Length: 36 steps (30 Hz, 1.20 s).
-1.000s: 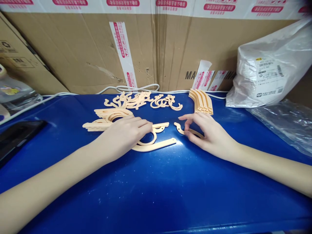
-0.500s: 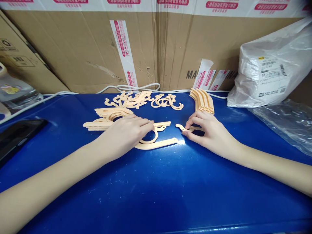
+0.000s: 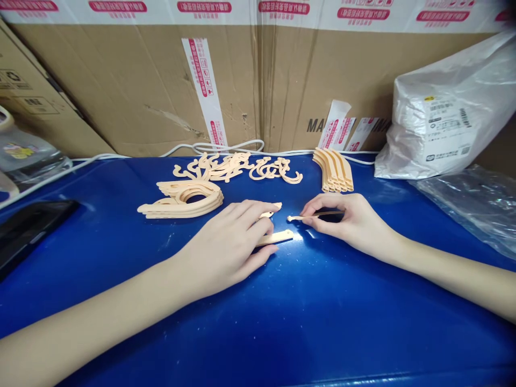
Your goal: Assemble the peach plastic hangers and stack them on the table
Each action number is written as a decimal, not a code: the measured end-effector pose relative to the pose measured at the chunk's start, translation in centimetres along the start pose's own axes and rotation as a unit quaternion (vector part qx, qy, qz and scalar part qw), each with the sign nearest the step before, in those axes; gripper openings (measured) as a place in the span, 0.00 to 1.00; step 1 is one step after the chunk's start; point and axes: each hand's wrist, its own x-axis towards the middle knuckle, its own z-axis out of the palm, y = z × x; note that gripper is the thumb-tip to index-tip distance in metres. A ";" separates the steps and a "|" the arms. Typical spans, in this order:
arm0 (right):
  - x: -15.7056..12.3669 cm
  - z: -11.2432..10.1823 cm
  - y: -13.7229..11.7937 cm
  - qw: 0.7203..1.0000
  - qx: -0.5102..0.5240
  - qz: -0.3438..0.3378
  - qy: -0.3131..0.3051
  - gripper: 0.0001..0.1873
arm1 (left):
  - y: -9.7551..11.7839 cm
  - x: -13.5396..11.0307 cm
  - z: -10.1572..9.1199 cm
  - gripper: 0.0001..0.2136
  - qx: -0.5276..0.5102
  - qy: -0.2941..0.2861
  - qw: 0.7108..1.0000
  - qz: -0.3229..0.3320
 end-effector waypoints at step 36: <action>-1.1 0.5 -0.4 0.975 -0.146 -0.165 -0.009 0.14 | 0.1 0.1 0.7 0.07 -0.223 -0.032 0.972 -0.071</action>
